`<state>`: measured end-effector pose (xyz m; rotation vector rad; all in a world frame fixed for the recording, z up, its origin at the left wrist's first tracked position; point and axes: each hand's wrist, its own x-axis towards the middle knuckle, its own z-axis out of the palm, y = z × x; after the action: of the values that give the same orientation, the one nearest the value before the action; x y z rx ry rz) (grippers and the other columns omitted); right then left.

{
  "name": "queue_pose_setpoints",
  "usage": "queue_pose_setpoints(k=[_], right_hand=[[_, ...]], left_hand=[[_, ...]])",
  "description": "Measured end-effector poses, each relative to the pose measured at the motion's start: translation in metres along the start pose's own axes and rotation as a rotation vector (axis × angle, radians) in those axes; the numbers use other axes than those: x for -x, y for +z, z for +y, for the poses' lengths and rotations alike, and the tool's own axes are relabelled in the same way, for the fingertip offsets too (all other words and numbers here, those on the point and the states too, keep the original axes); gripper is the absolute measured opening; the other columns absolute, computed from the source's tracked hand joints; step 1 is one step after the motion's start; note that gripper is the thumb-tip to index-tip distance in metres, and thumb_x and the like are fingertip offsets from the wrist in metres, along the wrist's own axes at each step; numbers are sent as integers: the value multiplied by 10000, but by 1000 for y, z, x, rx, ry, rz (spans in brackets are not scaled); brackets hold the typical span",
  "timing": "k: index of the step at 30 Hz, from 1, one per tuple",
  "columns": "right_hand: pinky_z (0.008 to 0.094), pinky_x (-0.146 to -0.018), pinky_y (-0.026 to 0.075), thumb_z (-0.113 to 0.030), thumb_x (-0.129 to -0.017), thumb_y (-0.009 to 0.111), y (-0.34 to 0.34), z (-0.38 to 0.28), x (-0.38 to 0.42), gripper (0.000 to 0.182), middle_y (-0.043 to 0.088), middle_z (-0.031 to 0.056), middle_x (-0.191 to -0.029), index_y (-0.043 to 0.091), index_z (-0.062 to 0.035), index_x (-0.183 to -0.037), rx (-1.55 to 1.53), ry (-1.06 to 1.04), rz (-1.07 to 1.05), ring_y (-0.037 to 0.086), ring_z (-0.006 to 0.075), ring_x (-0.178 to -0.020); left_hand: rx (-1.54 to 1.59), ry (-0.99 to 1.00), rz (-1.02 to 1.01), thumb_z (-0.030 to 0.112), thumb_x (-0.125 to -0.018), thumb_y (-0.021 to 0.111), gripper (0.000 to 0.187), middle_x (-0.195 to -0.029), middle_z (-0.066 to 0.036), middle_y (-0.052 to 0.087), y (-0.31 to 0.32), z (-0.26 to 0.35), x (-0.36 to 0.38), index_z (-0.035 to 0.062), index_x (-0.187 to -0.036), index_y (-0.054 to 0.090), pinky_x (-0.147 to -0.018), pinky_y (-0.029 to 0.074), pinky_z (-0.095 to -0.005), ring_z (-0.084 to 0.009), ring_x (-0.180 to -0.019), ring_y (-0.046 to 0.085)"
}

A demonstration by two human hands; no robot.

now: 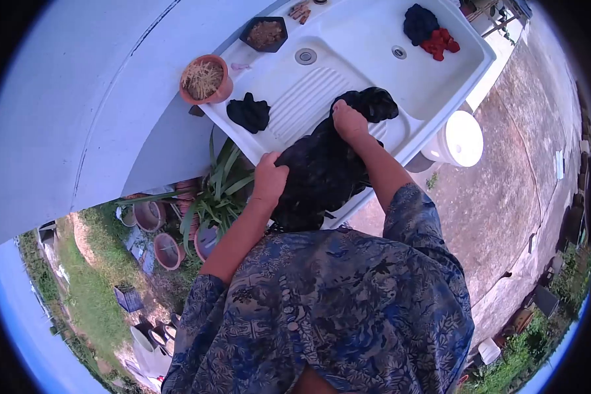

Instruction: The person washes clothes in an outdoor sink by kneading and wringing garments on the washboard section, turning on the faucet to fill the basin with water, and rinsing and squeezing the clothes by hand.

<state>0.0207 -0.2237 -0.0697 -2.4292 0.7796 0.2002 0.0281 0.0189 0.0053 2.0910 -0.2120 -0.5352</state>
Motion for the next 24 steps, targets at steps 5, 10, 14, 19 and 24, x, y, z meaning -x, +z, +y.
queue_pose_setpoints(k=[5, 10, 14, 19, 24], right_hand=[[462, -804, 470, -250, -921, 401, -26, 11, 37, 216, 644, 178, -968, 499, -106, -1049, 91, 26, -122, 610, 362, -940], [471, -815, 465, -244, -916, 404, -48, 115, 11, 271, 639, 210, -968, 515, -72, -1093, 0, 280, 167, 613, 383, -914], [486, -812, 470, -186, -900, 386, -51, 122, 11, 325, 633, 234, -987, 481, -85, -1194, -181, 123, 296, 617, 389, -917], [499, -826, 458, -201, -902, 410, -43, 74, 15, 407, 624, 247, -1000, 368, -104, -1295, -135, 87, 124, 606, 408, -917], [467, -829, 462, -188, -879, 460, -20, 91, -12, 330, 625, 240, -976, 458, -54, -1181, -233, 68, 224, 607, 415, -891]], left_hand=[[360, -23, 39, -40, -657, 517, 238, -852, -48, 534, -18, 64, -38, -41, -881, 598, -743, 415, -233, -143, -790, 518], [441, 615, 105, -149, -657, 481, 232, -892, 7, 516, -23, 127, -42, 0, -810, 571, -786, 390, -213, -108, -857, 490], [-163, 760, -20, -125, -636, 526, 261, -1025, -61, 550, -22, 94, -38, 18, -842, 596, -885, 415, -347, -228, -946, 544], [-655, 615, -264, 183, -711, 631, 247, -1064, -70, 573, 6, -6, -13, 39, -912, 637, -995, 278, -589, -260, -1071, 530], [-717, 215, -325, 414, -771, 625, 462, -1109, -105, 571, 2, 56, -13, 34, -1035, 621, -989, 296, -571, -271, -1055, 545]])
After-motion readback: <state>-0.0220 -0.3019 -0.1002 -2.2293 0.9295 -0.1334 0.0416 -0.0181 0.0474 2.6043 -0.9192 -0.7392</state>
